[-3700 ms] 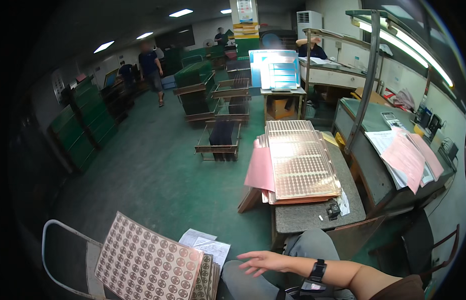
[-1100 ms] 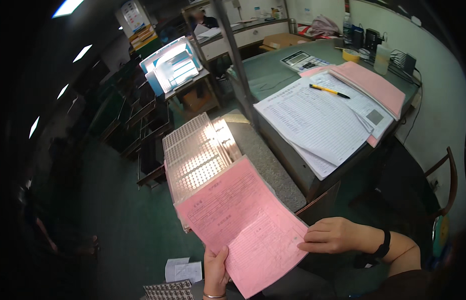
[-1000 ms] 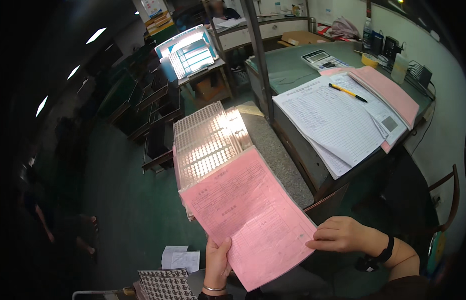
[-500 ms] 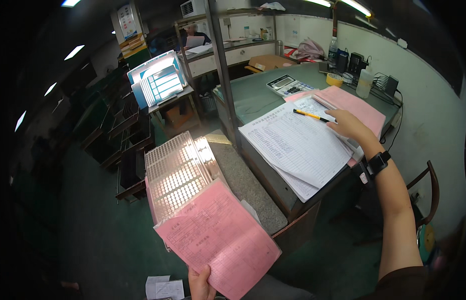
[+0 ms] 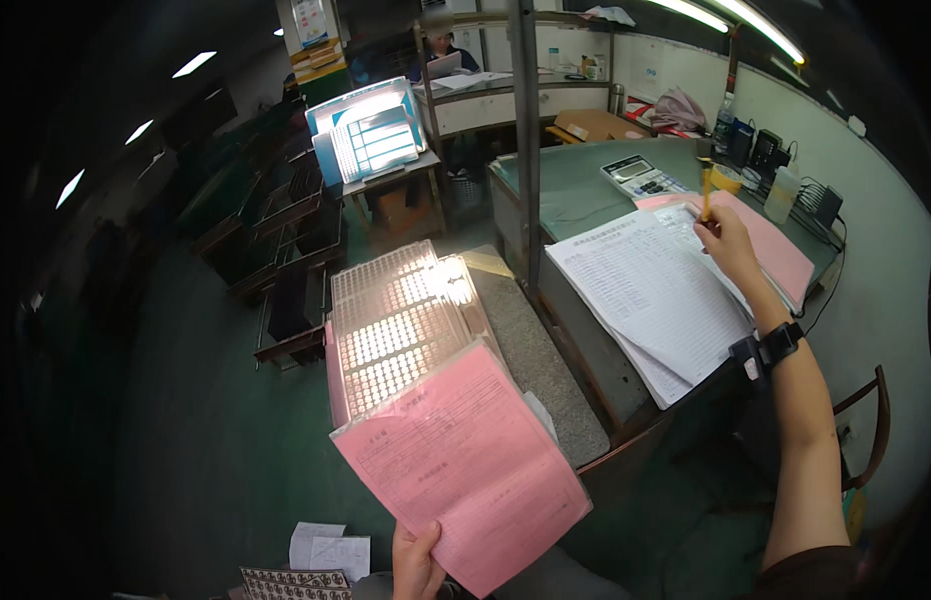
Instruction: Filling out quality control forms and inspecting thin metal plates for defects in a fabrication environment.
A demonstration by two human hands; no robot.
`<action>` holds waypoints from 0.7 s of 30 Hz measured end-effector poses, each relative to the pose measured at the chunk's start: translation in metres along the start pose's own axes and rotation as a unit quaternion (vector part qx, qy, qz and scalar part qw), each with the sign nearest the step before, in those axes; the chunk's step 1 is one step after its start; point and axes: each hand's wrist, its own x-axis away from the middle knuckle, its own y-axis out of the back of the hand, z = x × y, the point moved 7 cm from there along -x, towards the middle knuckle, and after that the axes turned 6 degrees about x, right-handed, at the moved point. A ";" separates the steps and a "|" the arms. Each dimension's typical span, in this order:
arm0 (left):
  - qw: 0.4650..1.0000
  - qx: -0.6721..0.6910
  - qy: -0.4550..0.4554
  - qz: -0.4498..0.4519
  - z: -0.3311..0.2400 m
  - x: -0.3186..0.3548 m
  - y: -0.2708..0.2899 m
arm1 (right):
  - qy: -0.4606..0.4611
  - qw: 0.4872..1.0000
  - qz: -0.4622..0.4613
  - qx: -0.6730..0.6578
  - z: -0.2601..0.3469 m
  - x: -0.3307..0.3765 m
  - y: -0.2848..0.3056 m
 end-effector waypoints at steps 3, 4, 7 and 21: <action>0.999 0.019 0.043 -0.005 0.004 -0.001 0.007 | -0.105 0.937 0.072 -0.325 0.024 0.030 -0.015; 0.999 0.018 0.039 -0.016 0.004 -0.002 0.010 | -0.142 0.896 0.102 -0.408 0.031 0.045 -0.020; 0.998 0.034 0.048 0.010 0.006 -0.007 0.001 | -0.130 0.870 0.172 -0.444 0.070 0.082 -0.037; 0.997 0.046 0.058 0.016 0.000 0.000 0.007 | 0.302 0.934 0.164 -0.096 0.157 0.143 -0.037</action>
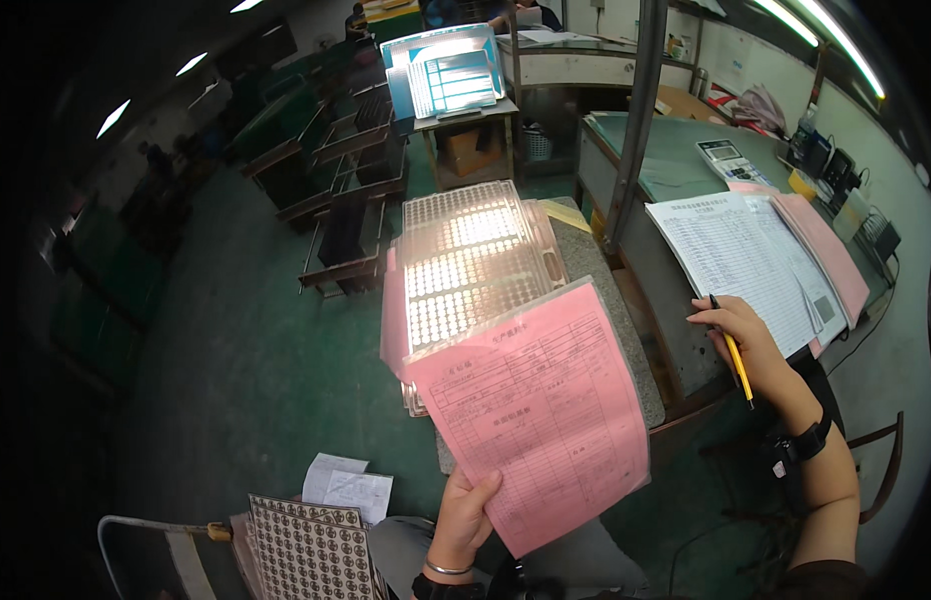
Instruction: Filling out quality control forms and inspecting thin metal plates for defects in a fabrication environment.
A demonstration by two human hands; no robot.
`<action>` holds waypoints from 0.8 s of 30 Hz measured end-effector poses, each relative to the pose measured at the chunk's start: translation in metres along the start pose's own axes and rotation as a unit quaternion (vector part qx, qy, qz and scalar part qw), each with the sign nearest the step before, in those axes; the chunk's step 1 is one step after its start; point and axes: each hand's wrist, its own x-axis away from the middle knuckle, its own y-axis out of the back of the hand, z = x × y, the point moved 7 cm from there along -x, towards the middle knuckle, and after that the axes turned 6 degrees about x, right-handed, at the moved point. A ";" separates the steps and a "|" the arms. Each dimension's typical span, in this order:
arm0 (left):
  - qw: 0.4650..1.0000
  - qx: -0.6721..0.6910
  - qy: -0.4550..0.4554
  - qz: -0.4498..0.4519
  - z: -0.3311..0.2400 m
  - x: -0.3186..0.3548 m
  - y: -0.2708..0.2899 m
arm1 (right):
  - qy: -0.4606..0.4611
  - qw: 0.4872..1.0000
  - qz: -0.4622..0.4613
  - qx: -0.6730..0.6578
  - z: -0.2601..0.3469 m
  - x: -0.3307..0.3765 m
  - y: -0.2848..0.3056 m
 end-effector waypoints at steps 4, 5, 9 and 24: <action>1.000 0.003 -0.003 0.007 0.000 0.001 0.001 | -0.022 1.000 0.008 0.001 -0.002 -0.002 -0.001; 1.000 0.003 -0.006 0.004 -0.002 0.003 0.003 | -0.024 1.000 0.012 0.004 -0.003 -0.002 -0.002; 1.000 0.005 0.004 0.008 -0.003 0.006 -0.001 | -0.007 0.999 0.032 0.024 0.000 -0.005 -0.001; 1.000 0.005 0.010 0.006 -0.002 0.009 0.008 | -0.052 0.998 0.011 -0.021 -0.023 0.002 0.009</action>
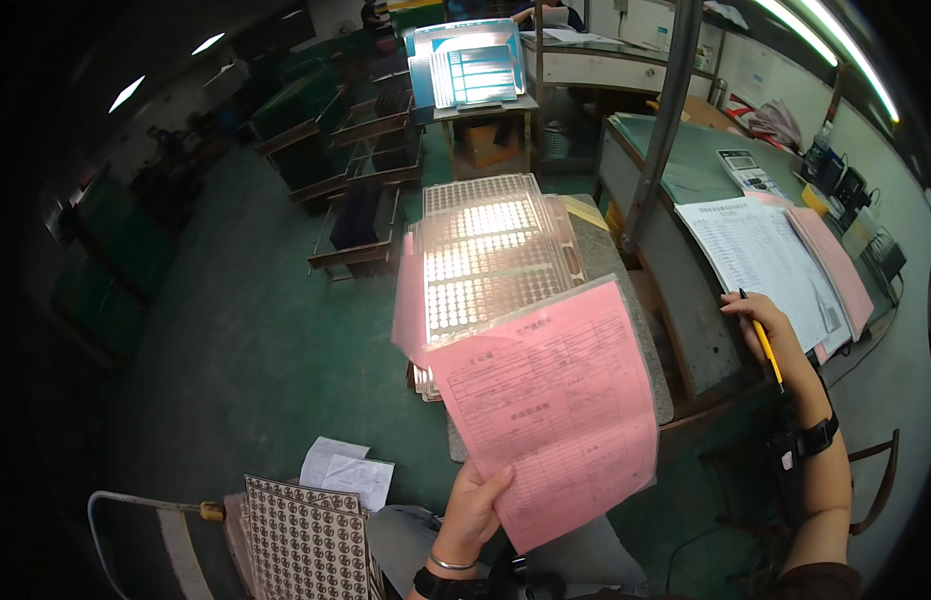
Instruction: Filling out quality control forms and inspecting thin metal plates for defects in a fabrication environment.
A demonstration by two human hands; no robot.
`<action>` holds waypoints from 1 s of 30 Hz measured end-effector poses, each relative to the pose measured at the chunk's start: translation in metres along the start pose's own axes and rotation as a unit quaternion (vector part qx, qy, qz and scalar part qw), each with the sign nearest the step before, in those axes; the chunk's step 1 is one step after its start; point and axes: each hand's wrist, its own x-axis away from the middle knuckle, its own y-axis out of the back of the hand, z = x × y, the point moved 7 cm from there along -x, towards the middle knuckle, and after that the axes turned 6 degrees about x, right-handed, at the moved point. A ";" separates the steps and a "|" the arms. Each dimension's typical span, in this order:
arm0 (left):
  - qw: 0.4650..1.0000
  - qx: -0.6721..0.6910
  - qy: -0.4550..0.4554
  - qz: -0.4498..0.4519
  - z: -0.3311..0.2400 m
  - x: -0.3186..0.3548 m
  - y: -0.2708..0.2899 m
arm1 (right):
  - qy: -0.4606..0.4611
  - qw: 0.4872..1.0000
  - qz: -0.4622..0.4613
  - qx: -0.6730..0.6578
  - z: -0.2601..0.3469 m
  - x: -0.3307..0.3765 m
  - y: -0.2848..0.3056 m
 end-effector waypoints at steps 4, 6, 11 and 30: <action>1.000 0.000 0.004 -0.007 0.001 0.000 -0.002 | -0.092 0.971 -0.022 -0.221 -0.029 0.001 0.001; 1.000 0.000 0.009 -0.004 0.005 -0.002 -0.003 | -0.180 0.898 -0.069 -0.396 -0.067 0.006 0.002; 1.000 -0.009 0.007 -0.003 0.004 0.000 0.000 | -0.185 0.866 -0.066 -0.459 -0.095 -0.004 0.002; 0.992 -0.084 0.031 -0.087 0.008 0.004 0.019 | -0.250 0.893 -0.123 -0.352 -0.109 -0.004 0.005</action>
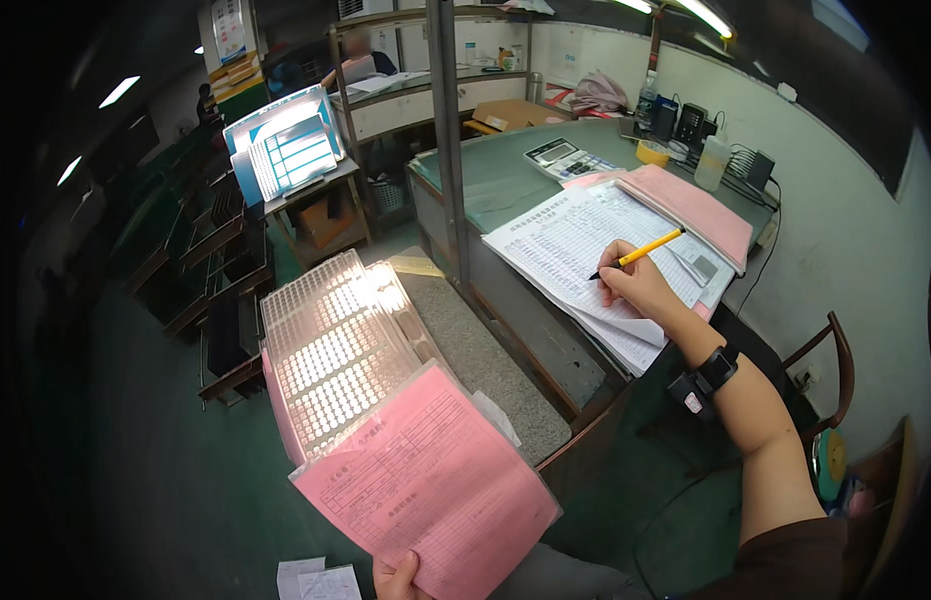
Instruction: Filling out quality control forms and inspecting thin metal plates for defects in a fabrication environment.
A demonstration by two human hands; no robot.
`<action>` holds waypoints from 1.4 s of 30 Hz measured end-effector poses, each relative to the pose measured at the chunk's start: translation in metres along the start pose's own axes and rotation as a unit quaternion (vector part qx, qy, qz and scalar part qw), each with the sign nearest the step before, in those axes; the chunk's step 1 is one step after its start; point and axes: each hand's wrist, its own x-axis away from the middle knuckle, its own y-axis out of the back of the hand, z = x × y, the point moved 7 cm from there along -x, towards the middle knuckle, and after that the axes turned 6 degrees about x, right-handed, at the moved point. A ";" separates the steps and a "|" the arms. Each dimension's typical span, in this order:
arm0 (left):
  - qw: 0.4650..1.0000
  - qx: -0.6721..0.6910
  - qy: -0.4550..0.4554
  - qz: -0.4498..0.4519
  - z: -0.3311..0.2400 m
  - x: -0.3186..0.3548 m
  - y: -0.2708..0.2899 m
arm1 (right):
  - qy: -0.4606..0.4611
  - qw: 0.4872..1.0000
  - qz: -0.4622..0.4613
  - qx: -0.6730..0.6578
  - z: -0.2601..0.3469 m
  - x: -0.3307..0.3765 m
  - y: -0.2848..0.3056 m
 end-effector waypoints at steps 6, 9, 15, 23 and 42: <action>1.000 -0.013 -0.009 -0.007 -0.001 -0.002 -0.006 | 0.000 0.985 -0.031 0.168 0.005 0.004 0.000; 1.000 0.006 -0.004 0.005 0.002 -0.005 -0.006 | 0.024 0.978 -0.048 0.203 0.013 0.004 -0.005; 1.000 0.020 -0.006 0.000 -0.001 -0.003 -0.013 | 0.053 0.976 -0.035 0.209 0.011 0.001 -0.009; 1.000 0.013 0.003 0.009 0.004 -0.002 -0.013 | 0.030 0.967 -0.050 0.247 0.015 0.004 -0.006; 0.997 0.066 -0.006 0.037 0.007 -0.004 -0.010 | 0.045 0.973 -0.047 0.221 0.017 0.002 -0.016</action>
